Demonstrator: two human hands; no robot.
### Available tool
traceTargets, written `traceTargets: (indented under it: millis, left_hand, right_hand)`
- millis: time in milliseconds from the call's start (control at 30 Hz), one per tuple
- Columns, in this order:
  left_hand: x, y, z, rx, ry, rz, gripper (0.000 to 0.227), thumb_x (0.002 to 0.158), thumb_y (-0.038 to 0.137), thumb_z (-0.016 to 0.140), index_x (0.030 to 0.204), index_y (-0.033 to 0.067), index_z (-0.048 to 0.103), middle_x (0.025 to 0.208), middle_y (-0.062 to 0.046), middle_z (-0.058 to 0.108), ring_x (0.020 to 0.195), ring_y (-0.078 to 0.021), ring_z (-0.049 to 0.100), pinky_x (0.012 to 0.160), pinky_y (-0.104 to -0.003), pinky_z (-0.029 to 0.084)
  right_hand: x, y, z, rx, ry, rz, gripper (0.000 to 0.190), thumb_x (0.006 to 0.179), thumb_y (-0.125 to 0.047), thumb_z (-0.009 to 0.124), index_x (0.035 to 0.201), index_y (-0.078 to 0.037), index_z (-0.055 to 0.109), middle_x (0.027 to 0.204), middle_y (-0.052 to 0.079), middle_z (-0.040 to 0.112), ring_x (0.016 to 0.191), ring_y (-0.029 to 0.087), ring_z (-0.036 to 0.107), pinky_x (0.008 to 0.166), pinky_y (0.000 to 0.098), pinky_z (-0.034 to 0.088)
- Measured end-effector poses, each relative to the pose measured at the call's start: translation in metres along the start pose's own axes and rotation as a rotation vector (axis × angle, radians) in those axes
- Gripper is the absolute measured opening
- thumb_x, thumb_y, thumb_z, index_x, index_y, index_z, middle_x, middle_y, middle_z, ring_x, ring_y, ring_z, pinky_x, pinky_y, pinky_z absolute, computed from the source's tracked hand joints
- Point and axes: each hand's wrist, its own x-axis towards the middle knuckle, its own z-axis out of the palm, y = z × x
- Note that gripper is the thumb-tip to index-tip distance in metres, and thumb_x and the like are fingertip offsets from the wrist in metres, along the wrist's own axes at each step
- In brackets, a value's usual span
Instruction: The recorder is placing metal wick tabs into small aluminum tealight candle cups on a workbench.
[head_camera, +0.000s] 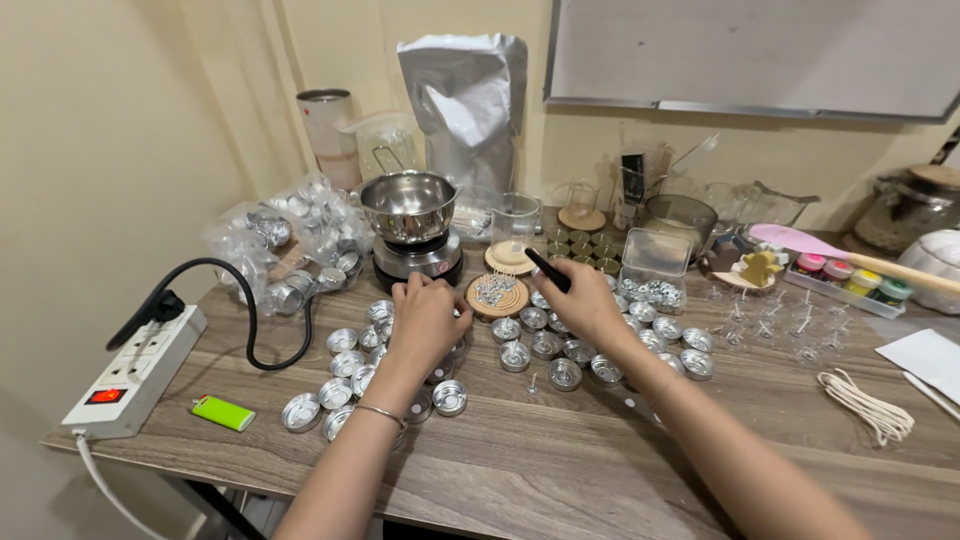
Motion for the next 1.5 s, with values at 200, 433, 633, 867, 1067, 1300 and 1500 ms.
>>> traceTargets:
  millis: [200, 433, 633, 867, 1067, 1300, 1500]
  left_hand:
    - [-0.011, 0.008, -0.004, -0.047, 0.173, 0.064, 0.015, 0.084, 0.023, 0.075, 0.083, 0.0092, 0.081, 0.099, -0.007, 0.075, 0.099, -0.0277, 0.058, 0.088, -0.042, 0.041]
    - [-0.06, 0.031, -0.018, -0.112, 0.375, 0.102, 0.016, 0.089, 0.022, 0.073, 0.09, 0.0065, 0.074, 0.099, -0.008, 0.069, 0.097, -0.0302, 0.06, 0.087, -0.043, 0.044]
    - [-0.086, 0.043, -0.014, -0.053, 0.357, 0.232, 0.017, 0.092, 0.018, 0.071, 0.097, 0.0021, 0.071, 0.102, -0.011, 0.066, 0.096, -0.0264, 0.061, 0.087, -0.04, 0.045]
    - [-0.097, 0.047, -0.02, -0.084, 0.282, 0.249, 0.012, 0.086, 0.017, 0.074, 0.09, 0.0056, 0.074, 0.097, -0.008, 0.069, 0.097, -0.0285, 0.057, 0.086, -0.042, 0.044]
    - [-0.101, 0.045, -0.019, -0.133, 0.149, 0.207, 0.014, 0.081, 0.02, 0.078, 0.088, 0.0081, 0.078, 0.1, -0.004, 0.073, 0.106, -0.028, 0.057, 0.094, -0.041, 0.042]
    - [-0.102, 0.055, -0.037, -0.135, 0.109, 0.087, 0.048, 0.072, 0.042, 0.083, 0.106, 0.0098, 0.076, 0.109, -0.006, 0.073, 0.117, -0.0313, 0.05, 0.1, -0.045, 0.035]
    - [-0.1, 0.06, -0.04, -0.035, -0.032, 0.045, 0.06, 0.075, 0.051, 0.08, 0.12, 0.0117, 0.074, 0.119, -0.01, 0.07, 0.121, -0.032, 0.044, 0.104, -0.051, 0.026]
  right_hand:
    - [-0.02, 0.018, -0.002, 0.111, 0.196, -0.114, 0.03, 0.089, -0.03, 0.065, 0.103, -0.004, 0.073, 0.071, 0.01, 0.072, 0.057, 0.016, 0.064, 0.056, 0.0347, 0.05]
    - [-0.038, 0.044, -0.016, 0.153, 0.337, -0.207, 0.03, 0.099, -0.028, 0.065, 0.101, 0.001, 0.071, 0.078, 0.009, 0.07, 0.065, 0.014, 0.058, 0.061, 0.0292, 0.045]
    - [-0.046, 0.05, -0.022, 0.587, 0.358, -0.136, 0.021, 0.1, -0.021, 0.06, 0.1, -0.007, 0.075, 0.081, 0.0, 0.063, 0.07, 0.007, 0.047, 0.061, 0.0241, 0.036]
    - [-0.035, 0.066, -0.004, 0.95, 0.206, -0.017, 0.017, 0.096, -0.017, 0.06, 0.095, -0.003, 0.07, 0.081, -0.001, 0.06, 0.068, 0.009, 0.044, 0.059, 0.0236, 0.034]
    - [-0.037, 0.06, 0.008, 1.107, 0.085, 0.009, 0.031, 0.101, -0.023, 0.053, 0.088, 0.002, 0.067, 0.08, 0.006, 0.064, 0.072, 0.014, 0.056, 0.067, 0.0282, 0.046]
    - [-0.053, 0.037, -0.001, 0.912, 0.192, 0.03, 0.05, 0.111, -0.041, 0.038, 0.093, -0.005, 0.068, 0.076, 0.0, 0.049, 0.069, 0.012, 0.047, 0.067, 0.0283, 0.041]
    - [-0.061, 0.026, 0.004, 0.787, 0.015, 0.099, 0.057, 0.105, -0.053, 0.035, 0.096, -0.007, 0.069, 0.07, 0.003, 0.055, 0.064, 0.017, 0.06, 0.061, 0.0293, 0.05]
